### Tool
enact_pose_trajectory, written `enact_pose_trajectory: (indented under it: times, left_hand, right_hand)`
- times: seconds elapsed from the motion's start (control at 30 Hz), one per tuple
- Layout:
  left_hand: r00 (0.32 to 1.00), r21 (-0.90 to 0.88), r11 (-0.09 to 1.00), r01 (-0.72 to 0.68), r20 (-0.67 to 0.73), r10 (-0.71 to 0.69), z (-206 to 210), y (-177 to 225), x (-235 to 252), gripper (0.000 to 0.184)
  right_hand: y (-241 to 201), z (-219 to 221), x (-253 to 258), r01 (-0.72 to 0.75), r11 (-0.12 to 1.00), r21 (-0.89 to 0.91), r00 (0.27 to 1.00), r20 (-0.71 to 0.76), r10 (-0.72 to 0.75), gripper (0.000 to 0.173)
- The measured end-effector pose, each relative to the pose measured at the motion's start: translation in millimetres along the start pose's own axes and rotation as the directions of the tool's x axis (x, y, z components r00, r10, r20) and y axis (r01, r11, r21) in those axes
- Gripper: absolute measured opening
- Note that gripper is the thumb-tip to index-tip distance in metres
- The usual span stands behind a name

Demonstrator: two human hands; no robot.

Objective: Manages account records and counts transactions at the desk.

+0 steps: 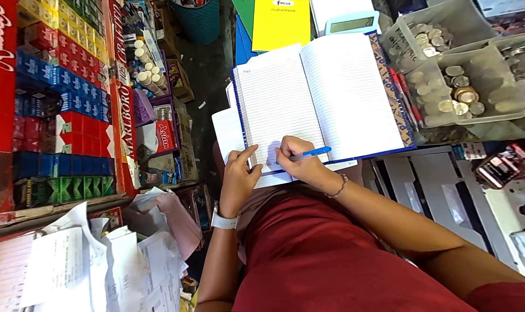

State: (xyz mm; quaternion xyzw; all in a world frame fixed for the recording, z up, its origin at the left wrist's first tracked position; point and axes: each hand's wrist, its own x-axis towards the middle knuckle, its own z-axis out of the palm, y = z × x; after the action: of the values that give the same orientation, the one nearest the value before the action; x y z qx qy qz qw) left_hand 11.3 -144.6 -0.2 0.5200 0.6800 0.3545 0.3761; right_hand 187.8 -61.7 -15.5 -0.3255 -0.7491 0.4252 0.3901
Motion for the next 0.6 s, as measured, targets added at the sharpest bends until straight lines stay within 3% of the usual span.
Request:
enact_pose_trajectory:
  times: [0.6]
  left_hand:
    - [1.000,-0.007,1.000,0.000,-0.004,0.000,0.2,-1.1,0.7,0.047]
  right_hand:
    - [1.1,0.1,-0.5,0.025,1.000,0.002,0.999,-0.021,-0.025,0.028]
